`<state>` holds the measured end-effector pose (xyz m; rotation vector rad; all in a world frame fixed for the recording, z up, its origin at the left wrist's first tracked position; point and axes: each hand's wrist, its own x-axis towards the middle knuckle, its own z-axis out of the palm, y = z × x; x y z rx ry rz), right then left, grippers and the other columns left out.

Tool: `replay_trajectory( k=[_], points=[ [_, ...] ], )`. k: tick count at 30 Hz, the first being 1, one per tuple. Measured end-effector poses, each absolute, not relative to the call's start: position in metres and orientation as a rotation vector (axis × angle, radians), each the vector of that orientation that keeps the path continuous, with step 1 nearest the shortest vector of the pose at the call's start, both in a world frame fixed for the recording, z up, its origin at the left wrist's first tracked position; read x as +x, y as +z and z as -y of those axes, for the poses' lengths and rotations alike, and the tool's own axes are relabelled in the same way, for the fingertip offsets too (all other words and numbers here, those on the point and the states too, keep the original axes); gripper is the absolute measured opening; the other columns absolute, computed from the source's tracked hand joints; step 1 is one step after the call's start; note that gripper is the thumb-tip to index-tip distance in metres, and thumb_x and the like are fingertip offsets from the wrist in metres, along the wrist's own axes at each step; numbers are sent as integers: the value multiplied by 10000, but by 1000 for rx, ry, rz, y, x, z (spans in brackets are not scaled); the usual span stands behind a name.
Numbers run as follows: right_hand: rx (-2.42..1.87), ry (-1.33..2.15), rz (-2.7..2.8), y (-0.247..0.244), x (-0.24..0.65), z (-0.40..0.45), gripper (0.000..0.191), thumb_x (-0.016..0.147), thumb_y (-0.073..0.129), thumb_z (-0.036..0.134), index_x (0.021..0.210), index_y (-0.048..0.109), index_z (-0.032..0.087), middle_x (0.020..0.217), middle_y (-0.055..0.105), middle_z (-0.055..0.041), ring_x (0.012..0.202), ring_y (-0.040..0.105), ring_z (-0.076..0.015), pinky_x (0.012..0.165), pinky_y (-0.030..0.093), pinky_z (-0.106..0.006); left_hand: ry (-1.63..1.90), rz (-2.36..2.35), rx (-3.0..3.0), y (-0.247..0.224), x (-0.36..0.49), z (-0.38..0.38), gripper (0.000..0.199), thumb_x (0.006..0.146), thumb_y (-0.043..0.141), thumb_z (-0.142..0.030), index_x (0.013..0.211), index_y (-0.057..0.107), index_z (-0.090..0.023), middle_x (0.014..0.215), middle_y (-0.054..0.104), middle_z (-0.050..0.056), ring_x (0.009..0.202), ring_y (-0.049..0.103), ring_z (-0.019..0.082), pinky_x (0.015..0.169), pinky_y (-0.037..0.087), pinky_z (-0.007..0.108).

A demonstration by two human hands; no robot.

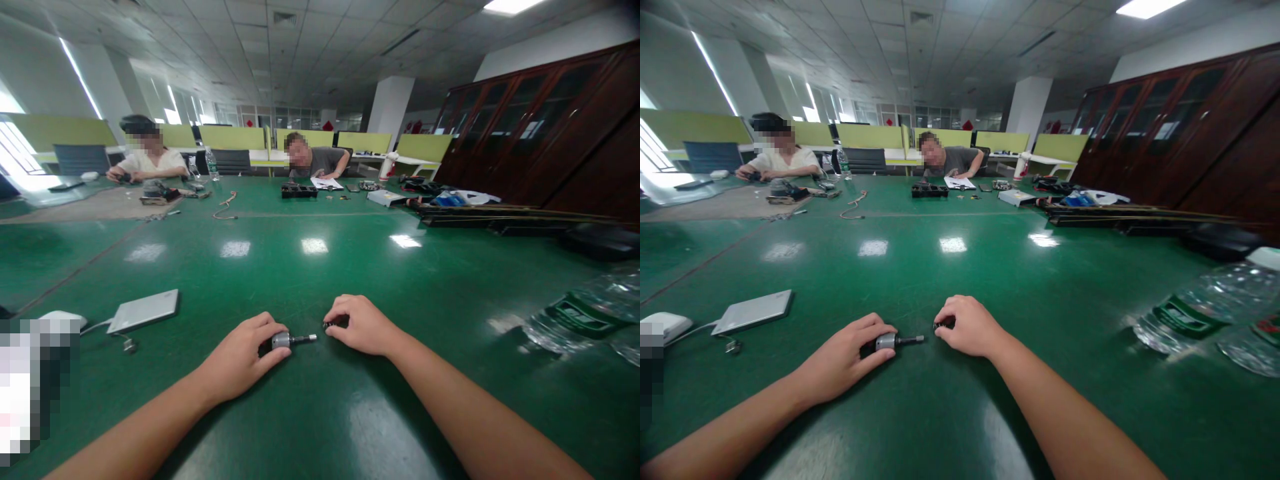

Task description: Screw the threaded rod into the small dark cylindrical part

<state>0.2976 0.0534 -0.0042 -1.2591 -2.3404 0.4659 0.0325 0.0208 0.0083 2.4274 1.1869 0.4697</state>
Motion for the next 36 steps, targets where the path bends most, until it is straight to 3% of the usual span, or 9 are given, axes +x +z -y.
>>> replay_trajectory(
  k=[17,23,28,36],
  points=[
    [-1078,511,2402,-3,282,-42,133,774,722,220,898,770,214,813,714,-29,801,626,-170,765,462,-292,502,-1162,2446,9,34,-21,245,946,558,-365,1117,665,-227,991,625,43,906,618,206,830,499,321],
    [-1037,528,2323,-8,259,-31,168,774,726,165,938,745,197,835,704,-34,809,608,-166,748,466,-277,509,-1156,2504,3,33,-21,310,943,576,-355,1223,599,-226,1063,646,61,978,611,235,881,485,368],
    [-1026,510,2319,-10,253,-29,147,792,718,173,936,739,195,846,704,-38,819,600,-172,759,466,-287,536,-1132,2497,3,33,-21,220,963,545,-344,1129,632,-228,1004,647,51,933,611,215,839,493,337],
    [-1000,528,2303,-11,255,-29,155,798,709,158,948,737,182,855,698,-44,836,596,-174,776,469,-288,485,-1094,2530,6,34,-20,259,908,625,-374,1126,666,-241,991,632,51,927,605,225,825,489,334]
  ],
)
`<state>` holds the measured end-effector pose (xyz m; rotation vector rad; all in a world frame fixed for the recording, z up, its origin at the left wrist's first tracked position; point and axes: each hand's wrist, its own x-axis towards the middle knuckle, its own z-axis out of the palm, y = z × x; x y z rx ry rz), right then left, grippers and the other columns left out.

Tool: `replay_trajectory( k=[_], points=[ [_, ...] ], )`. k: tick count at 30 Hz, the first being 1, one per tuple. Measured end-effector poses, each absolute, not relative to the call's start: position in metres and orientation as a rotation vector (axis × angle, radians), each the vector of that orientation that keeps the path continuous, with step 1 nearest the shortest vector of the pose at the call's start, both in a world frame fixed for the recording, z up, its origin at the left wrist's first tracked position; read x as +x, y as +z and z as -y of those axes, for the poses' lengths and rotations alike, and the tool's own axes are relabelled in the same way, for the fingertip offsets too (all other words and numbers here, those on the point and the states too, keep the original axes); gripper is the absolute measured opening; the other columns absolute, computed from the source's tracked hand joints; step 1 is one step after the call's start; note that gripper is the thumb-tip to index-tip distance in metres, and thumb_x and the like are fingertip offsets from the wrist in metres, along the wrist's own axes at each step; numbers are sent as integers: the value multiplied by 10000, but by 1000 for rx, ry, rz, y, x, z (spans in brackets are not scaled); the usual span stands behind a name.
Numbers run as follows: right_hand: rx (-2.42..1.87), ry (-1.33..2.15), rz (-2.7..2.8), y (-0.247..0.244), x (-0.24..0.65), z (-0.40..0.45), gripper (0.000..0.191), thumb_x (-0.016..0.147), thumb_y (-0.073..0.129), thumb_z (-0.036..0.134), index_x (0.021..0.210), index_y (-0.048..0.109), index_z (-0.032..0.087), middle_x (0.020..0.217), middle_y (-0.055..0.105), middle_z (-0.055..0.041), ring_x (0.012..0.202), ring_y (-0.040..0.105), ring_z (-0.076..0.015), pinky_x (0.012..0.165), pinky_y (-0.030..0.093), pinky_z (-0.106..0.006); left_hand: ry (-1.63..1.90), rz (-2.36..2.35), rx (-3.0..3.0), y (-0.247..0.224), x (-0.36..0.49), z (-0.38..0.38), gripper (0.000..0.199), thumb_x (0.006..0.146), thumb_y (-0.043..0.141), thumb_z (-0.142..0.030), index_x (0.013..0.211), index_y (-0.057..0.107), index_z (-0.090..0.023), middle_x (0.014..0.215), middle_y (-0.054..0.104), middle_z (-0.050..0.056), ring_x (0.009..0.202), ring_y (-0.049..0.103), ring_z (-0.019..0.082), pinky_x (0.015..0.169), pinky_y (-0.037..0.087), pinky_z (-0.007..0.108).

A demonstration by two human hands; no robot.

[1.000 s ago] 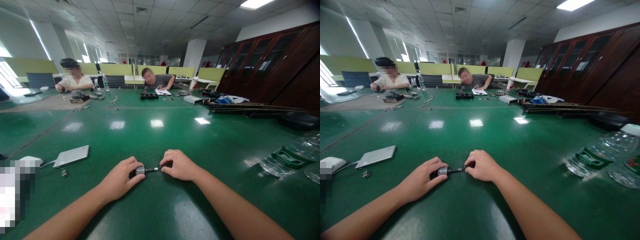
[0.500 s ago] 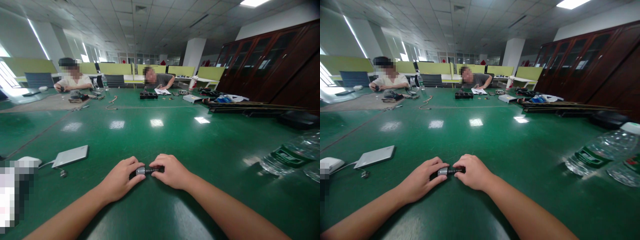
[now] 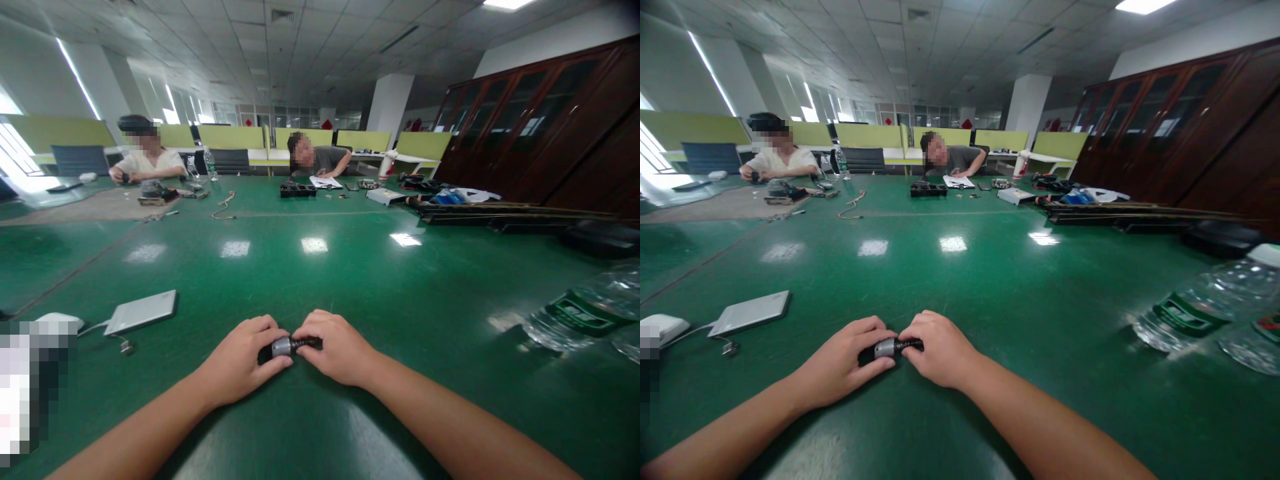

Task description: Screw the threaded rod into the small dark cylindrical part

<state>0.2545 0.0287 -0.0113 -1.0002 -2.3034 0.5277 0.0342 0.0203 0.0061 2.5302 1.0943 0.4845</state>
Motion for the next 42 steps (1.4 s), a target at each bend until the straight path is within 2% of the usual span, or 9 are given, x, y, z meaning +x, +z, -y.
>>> replay_trajectory(
  k=[4,12,19,42],
  points=[
    [-992,524,2295,-12,254,-29,151,793,706,157,939,737,184,843,693,-42,830,596,-176,774,469,-292,468,-1123,2523,5,33,-20,325,870,676,-380,1155,638,-230,1014,639,57,948,598,241,855,479,365],
    [-982,505,2310,-13,254,-29,135,802,695,164,931,734,176,835,687,-42,827,590,-172,770,461,-285,446,-1126,2516,5,35,-21,232,905,639,-334,1118,653,-243,993,628,42,939,592,229,831,468,343],
    [-1008,483,2369,-14,253,-31,137,840,676,237,953,738,192,846,695,-40,841,594,-179,781,451,-299,423,-1132,2517,6,36,-21,225,921,618,-331,1122,651,-235,1003,624,51,941,586,234,832,466,350],
    [-954,456,2441,-10,258,-31,148,825,687,234,950,745,181,846,713,-43,828,602,-183,788,431,-313,421,-1129,2510,5,33,-20,243,915,633,-356,1133,642,-250,1015,617,44,953,585,234,844,458,361]
  ],
)
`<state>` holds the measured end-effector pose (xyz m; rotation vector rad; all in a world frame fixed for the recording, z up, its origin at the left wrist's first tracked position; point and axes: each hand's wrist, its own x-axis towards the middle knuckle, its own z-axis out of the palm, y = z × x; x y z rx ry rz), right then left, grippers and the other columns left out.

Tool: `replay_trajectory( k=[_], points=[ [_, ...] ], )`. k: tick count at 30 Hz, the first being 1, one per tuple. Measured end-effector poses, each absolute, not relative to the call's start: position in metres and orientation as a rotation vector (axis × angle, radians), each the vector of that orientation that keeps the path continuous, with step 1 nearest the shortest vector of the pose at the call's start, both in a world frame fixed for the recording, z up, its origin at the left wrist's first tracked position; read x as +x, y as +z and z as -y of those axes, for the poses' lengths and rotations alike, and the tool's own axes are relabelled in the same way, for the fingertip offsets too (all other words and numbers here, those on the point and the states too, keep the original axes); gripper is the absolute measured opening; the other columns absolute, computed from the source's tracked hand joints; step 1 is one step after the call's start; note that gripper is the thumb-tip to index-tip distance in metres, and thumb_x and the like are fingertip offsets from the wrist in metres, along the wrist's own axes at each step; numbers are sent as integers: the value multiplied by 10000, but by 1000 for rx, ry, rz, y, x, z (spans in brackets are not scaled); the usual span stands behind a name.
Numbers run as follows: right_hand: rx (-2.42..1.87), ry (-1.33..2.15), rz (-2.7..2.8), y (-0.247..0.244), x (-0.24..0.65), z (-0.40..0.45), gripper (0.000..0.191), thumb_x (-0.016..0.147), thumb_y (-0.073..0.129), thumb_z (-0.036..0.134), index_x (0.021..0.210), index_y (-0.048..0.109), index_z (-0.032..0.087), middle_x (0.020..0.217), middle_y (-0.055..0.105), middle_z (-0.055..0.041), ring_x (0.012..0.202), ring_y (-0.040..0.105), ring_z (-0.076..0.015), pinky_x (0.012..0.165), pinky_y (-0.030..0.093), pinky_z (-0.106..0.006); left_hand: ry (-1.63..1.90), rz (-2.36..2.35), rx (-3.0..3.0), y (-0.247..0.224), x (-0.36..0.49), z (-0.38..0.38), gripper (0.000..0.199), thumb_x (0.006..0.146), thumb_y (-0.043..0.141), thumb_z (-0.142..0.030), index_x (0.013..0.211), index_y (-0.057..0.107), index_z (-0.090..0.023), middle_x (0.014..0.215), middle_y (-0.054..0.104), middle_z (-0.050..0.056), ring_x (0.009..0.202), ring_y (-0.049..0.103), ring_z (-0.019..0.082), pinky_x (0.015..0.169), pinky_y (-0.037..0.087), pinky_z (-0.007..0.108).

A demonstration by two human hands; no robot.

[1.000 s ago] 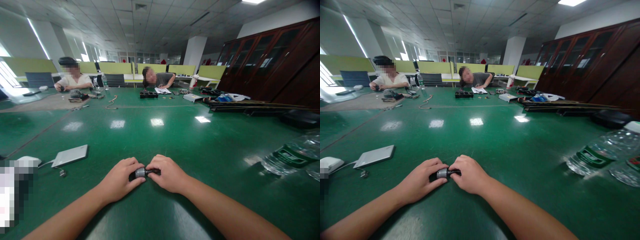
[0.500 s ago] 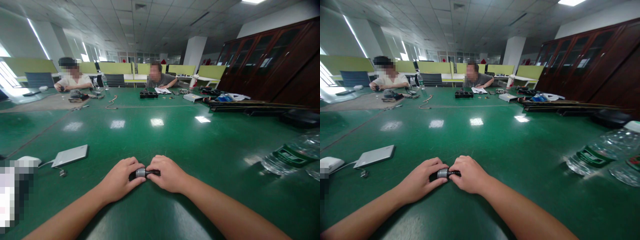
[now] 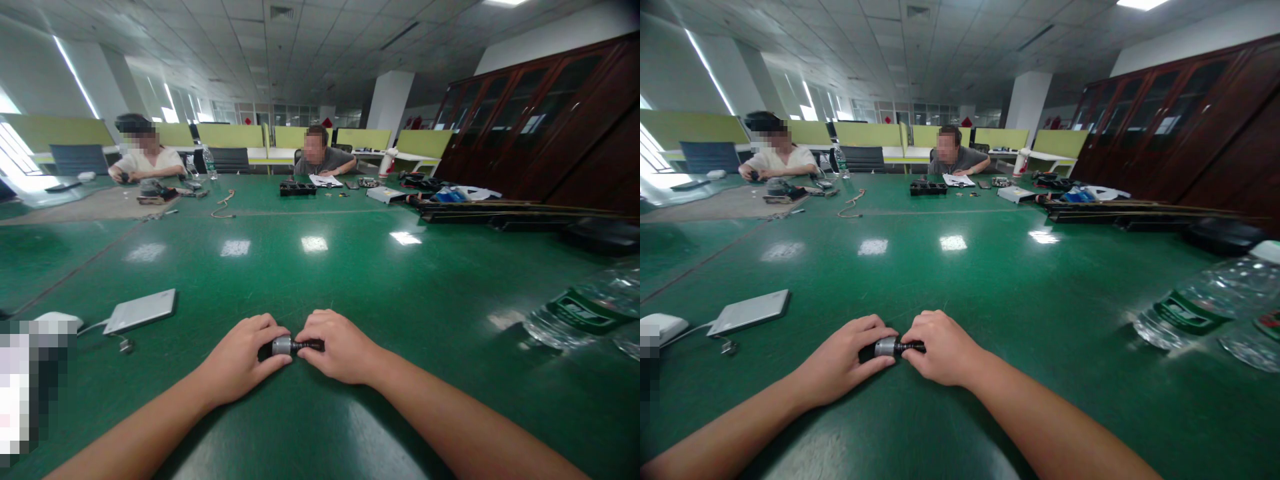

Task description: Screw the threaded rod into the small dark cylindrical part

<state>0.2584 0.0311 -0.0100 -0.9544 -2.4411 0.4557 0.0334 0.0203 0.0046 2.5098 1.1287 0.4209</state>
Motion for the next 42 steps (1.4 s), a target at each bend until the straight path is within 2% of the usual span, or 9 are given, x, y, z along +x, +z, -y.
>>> replay_trajectory(
  k=[29,42],
  points=[
    [-987,468,2431,-8,270,-33,142,818,668,220,938,743,209,848,717,-29,844,612,-179,810,427,-326,462,-1141,2497,8,33,-21,233,910,624,-333,1117,663,-234,987,625,48,925,607,227,821,494,337],
    [-1003,517,2419,-6,278,-39,140,800,696,205,929,752,198,838,719,-30,823,621,-168,793,451,-299,492,-1162,2494,7,32,-22,243,916,615,-329,1134,655,-230,1001,615,50,937,608,221,846,498,333]
  ],
)
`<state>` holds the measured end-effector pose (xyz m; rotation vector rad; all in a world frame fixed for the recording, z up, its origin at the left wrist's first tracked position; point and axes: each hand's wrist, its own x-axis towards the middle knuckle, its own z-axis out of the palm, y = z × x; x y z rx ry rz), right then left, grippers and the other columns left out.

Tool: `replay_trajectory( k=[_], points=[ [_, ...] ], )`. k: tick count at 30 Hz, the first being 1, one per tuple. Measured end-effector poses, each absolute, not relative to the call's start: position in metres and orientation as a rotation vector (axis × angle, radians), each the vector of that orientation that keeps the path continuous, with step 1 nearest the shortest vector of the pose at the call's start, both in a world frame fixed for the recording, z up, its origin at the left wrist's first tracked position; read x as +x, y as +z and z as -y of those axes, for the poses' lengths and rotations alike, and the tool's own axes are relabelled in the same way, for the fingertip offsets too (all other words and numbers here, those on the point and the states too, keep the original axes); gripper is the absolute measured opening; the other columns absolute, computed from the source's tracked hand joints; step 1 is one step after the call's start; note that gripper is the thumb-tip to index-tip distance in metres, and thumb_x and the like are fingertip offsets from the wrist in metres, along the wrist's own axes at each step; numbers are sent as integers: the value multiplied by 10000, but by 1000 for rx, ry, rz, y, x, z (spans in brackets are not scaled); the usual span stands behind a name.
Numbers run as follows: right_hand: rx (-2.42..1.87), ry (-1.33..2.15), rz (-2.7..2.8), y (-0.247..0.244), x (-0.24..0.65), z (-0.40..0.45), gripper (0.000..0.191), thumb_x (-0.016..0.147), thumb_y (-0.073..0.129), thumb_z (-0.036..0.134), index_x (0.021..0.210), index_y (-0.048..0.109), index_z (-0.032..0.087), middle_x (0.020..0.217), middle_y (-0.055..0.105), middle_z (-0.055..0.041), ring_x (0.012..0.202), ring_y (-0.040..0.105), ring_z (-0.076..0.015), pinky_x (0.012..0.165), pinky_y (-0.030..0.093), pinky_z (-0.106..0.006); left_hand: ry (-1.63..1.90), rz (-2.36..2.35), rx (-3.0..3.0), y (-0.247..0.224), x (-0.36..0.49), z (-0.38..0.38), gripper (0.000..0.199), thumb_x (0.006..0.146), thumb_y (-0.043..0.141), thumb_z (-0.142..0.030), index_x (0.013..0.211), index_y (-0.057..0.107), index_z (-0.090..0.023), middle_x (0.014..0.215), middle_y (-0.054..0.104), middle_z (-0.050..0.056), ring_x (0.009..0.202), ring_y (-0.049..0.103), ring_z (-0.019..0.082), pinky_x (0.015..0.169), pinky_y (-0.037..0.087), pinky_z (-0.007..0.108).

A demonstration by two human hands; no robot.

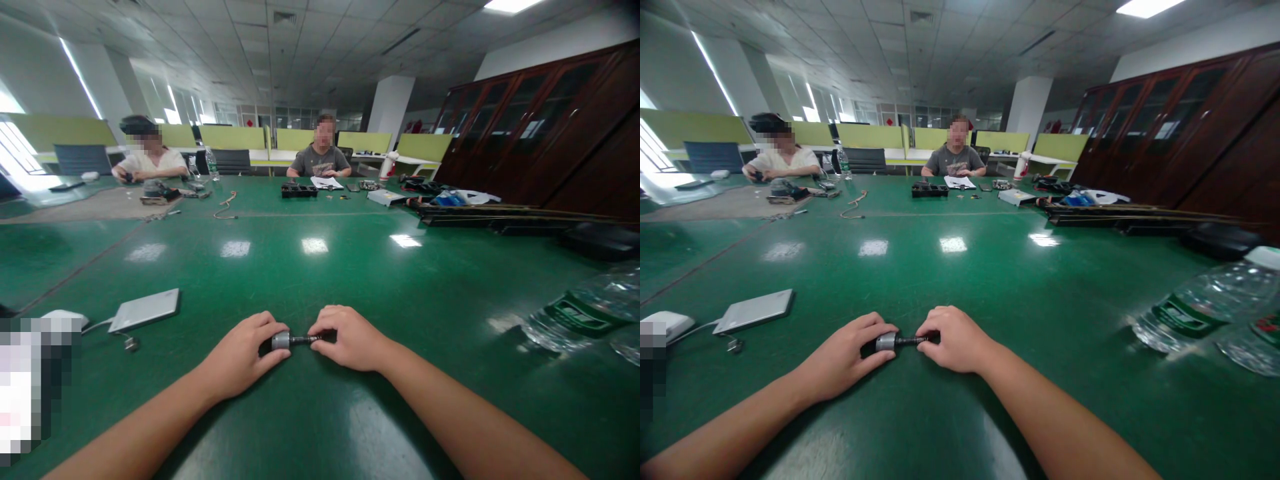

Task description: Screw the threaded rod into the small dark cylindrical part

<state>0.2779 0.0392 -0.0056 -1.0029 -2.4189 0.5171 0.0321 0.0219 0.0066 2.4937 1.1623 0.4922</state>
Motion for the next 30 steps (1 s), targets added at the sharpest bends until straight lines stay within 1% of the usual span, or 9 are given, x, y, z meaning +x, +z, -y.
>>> replay_trajectory(
  k=[7,20,25,30],
  points=[
    [-1025,542,2406,-4,282,-42,143,789,701,200,920,757,192,824,716,-32,798,622,-163,758,463,-282,479,-1181,2470,8,32,-22,256,913,607,-335,1142,653,-231,1010,616,51,941,614,224,862,498,343],
    [-1169,574,2330,-7,299,-55,98,750,717,189,838,762,190,772,679,-17,718,614,-140,668,453,-253,487,-1189,2464,7,31,-22,250,917,600,-332,1141,650,-235,1016,618,47,944,618,220,867,499,341],
    [-1100,594,2368,-4,298,-52,134,740,722,169,861,769,202,787,689,-16,734,617,-143,677,446,-254,486,-1203,2469,8,32,-21,256,909,609,-333,1144,652,-238,1028,624,43,953,626,221,870,501,335],
    [-1050,621,2367,-3,282,-43,154,762,736,199,912,767,211,815,706,-19,776,626,-153,727,454,-266,481,-1176,2483,6,32,-22,254,915,606,-338,1143,654,-236,1013,632,47,945,622,222,863,500,339]
  ],
)
